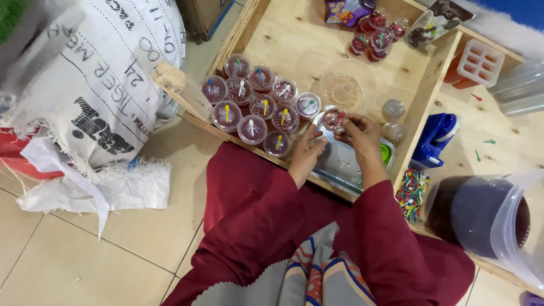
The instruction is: The person fills small plastic cups with a dark red liquid using a ladle and then seals them with plastic wrap and rubber bands.
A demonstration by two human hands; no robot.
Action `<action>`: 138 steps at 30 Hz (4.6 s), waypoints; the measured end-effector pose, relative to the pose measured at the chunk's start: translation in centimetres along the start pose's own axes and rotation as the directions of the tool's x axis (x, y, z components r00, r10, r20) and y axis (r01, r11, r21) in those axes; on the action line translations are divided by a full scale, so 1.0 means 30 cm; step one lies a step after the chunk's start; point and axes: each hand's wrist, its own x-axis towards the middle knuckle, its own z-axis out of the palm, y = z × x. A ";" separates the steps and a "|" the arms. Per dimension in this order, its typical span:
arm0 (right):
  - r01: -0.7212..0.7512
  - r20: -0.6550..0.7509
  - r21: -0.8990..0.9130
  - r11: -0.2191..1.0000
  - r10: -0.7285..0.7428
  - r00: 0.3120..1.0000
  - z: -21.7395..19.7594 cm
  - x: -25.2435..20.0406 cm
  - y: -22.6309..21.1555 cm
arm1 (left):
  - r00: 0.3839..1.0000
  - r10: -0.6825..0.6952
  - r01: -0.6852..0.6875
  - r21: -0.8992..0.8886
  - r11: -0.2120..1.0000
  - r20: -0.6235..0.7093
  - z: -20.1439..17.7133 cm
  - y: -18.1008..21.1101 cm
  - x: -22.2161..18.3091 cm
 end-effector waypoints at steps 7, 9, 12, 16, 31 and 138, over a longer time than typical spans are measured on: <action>-0.018 0.009 0.029 0.999 0.017 1.000 0.156 0.093 0.049 | 0.996 0.061 -0.067 -0.090 0.994 -0.062 -0.020 -0.047 0.066; -0.033 0.003 0.052 0.998 0.033 0.999 0.178 0.099 0.057 | 0.994 0.073 -0.084 -0.138 0.987 -0.084 -0.009 -0.011 0.056; -0.038 0.001 0.045 0.998 0.038 0.999 0.209 0.088 0.046 | 0.992 0.087 -0.103 -0.183 0.978 -0.090 0.004 0.039 0.043; -0.053 0.000 0.044 0.998 0.053 0.999 0.218 0.090 0.063 | 0.996 0.057 -0.071 -0.202 0.977 -0.075 0.018 0.075 0.026; -0.058 0.009 0.095 0.994 0.058 0.998 0.268 0.056 0.058 | 0.988 0.110 -0.129 -0.198 0.972 -0.105 0.028 0.080 0.023; 0.284 -0.090 -0.316 0.905 -0.327 0.941 -0.562 -0.156 -0.119 | 0.875 0.091 -0.412 0.631 0.657 0.476 0.454 -0.205 0.187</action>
